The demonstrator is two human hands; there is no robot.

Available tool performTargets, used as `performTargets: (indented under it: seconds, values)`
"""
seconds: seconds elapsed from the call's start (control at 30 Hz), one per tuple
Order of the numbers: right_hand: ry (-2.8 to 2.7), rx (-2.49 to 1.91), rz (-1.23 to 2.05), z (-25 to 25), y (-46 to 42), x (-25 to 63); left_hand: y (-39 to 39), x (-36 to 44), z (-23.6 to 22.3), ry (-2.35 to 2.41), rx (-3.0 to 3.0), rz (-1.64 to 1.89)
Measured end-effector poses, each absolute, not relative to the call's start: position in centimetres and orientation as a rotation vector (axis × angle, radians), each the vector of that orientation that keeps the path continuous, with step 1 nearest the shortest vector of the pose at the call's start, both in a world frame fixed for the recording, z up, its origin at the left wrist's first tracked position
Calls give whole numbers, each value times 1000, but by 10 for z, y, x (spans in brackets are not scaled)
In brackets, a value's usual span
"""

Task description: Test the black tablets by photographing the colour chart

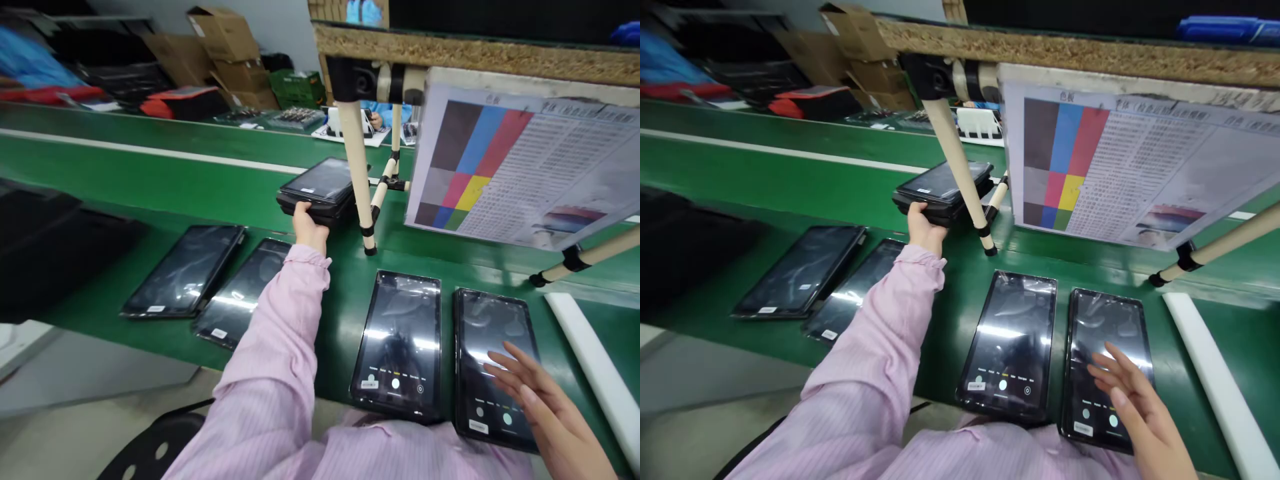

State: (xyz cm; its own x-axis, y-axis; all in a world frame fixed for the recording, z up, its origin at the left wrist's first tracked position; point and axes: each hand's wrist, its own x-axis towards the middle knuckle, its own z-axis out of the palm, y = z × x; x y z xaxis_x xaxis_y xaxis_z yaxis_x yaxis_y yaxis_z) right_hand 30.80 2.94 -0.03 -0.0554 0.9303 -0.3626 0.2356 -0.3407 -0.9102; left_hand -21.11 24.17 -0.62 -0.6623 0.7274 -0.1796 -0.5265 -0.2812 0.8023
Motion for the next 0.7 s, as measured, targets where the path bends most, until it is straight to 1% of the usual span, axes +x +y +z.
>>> performTargets:
  seconds: [0.13, 0.27, 0.37, 0.47, 0.57, 0.63, 0.7]
  values:
    - [-1344, -1490, 1499, 7, 36, 296, 173, -223, 23, 1137, 219, 2309]
    - [-1469, -1310, 1637, 13, 38, 276, 82, -211, 48, 1183, 202, 2441]
    - [-1553, -1163, 1785, 13, 32, 254, 15, -178, 56, 1224, 265, 2490]
    - [-1569, -988, 1932, 7, 22, 224, -40, -132, 50, 1273, 346, 2488]
    - [-1392, -877, 2035, 2, 19, 189, -76, -81, 30, 1422, 263, 2313]
    - [-1180, -854, 2012, 2, 25, 169, -87, -47, 10, 1433, 245, 2198]
    - [-1060, -855, 1869, 4, 38, 156, -88, -12, -9, 1407, 298, 2053]
